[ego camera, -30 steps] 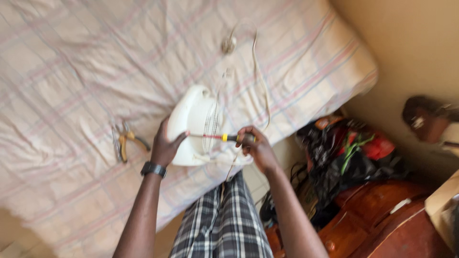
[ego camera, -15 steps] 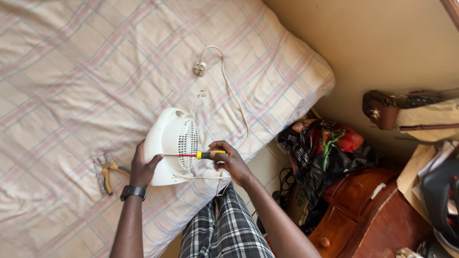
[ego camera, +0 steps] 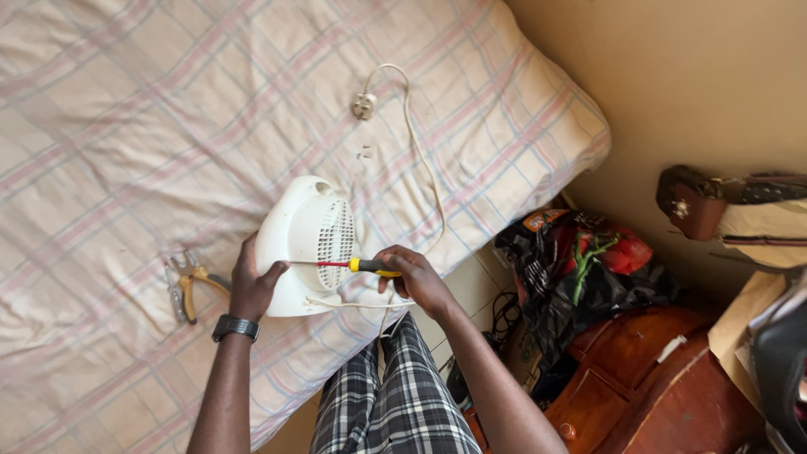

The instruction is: The person uses a screwdriver to remove screws from the back of a white electric fan placed on a bed. They repeatedly unscrew and reinsert screws at multiple locations on the fan's rear casing, rotating the fan as needed.

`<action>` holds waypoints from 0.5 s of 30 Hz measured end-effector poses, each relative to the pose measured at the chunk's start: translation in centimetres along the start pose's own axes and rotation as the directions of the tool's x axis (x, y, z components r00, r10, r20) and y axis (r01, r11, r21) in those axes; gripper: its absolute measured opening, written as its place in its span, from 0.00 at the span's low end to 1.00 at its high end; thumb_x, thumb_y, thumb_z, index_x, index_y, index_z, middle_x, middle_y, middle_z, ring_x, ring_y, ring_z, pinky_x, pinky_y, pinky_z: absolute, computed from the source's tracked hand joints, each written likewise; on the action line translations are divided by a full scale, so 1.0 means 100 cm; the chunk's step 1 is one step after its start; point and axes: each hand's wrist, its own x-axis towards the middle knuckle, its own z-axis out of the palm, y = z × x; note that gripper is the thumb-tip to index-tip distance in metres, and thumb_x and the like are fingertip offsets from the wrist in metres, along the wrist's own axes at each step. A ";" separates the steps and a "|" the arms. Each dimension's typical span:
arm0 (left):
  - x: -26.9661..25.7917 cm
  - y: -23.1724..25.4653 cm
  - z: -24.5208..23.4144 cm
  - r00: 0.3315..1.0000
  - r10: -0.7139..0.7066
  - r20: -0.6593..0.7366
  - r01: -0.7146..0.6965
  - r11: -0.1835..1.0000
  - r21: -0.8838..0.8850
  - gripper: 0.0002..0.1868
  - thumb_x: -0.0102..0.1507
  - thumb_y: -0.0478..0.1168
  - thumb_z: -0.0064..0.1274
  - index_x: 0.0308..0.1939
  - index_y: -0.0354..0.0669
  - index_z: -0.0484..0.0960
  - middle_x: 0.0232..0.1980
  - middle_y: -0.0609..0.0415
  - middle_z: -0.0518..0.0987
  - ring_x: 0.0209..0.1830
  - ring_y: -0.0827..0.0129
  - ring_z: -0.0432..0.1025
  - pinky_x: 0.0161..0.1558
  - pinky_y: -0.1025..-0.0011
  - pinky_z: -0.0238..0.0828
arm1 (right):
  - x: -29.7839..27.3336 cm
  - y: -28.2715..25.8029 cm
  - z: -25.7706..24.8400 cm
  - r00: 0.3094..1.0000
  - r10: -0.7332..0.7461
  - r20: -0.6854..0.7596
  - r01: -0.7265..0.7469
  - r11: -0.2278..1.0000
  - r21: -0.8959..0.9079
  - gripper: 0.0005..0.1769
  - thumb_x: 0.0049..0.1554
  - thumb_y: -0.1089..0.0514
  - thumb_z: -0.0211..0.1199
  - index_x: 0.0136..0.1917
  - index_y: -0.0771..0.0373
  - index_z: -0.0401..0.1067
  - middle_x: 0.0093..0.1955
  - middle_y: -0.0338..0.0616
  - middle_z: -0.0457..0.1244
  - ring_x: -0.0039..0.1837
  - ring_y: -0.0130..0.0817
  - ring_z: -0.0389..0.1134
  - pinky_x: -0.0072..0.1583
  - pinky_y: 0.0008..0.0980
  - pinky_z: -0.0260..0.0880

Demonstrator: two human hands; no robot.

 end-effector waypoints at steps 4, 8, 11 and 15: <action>0.001 0.004 -0.001 1.000 -0.028 -0.011 0.028 0.999 0.020 0.37 0.56 0.36 0.61 0.70 0.37 0.67 0.61 0.44 0.79 0.58 0.61 0.76 0.58 0.64 0.72 | 0.000 -0.001 0.007 0.981 -0.190 0.031 0.191 0.980 -0.055 0.19 0.59 0.62 0.61 0.63 0.65 0.70 0.48 0.39 0.65 0.44 0.19 0.62 0.48 0.22 0.64; 0.002 0.010 0.000 1.000 -0.006 -0.024 0.008 0.998 0.069 0.37 0.57 0.36 0.61 0.70 0.36 0.67 0.61 0.43 0.79 0.57 0.60 0.76 0.58 0.63 0.72 | 0.002 -0.005 0.004 0.998 0.025 -0.057 -0.026 0.999 -0.020 0.17 0.60 0.59 0.57 0.63 0.57 0.69 0.42 0.35 0.62 0.36 0.23 0.55 0.39 0.25 0.56; 0.002 0.009 0.001 1.000 -0.009 -0.018 0.011 0.997 0.074 0.37 0.56 0.36 0.60 0.69 0.37 0.67 0.61 0.43 0.79 0.57 0.60 0.76 0.58 0.63 0.73 | 0.002 -0.004 -0.003 0.999 0.049 0.023 -0.049 0.999 0.004 0.15 0.65 0.55 0.52 0.62 0.62 0.71 0.42 0.42 0.66 0.34 0.24 0.50 0.37 0.26 0.50; 0.004 0.007 -0.002 0.999 -0.027 -0.019 0.029 0.996 0.086 0.37 0.57 0.37 0.60 0.70 0.38 0.67 0.60 0.43 0.79 0.56 0.60 0.76 0.58 0.63 0.72 | 0.001 0.000 0.003 0.946 -0.322 0.049 0.324 0.945 -0.047 0.15 0.64 0.61 0.63 0.62 0.67 0.71 0.49 0.40 0.63 0.45 0.20 0.60 0.48 0.24 0.64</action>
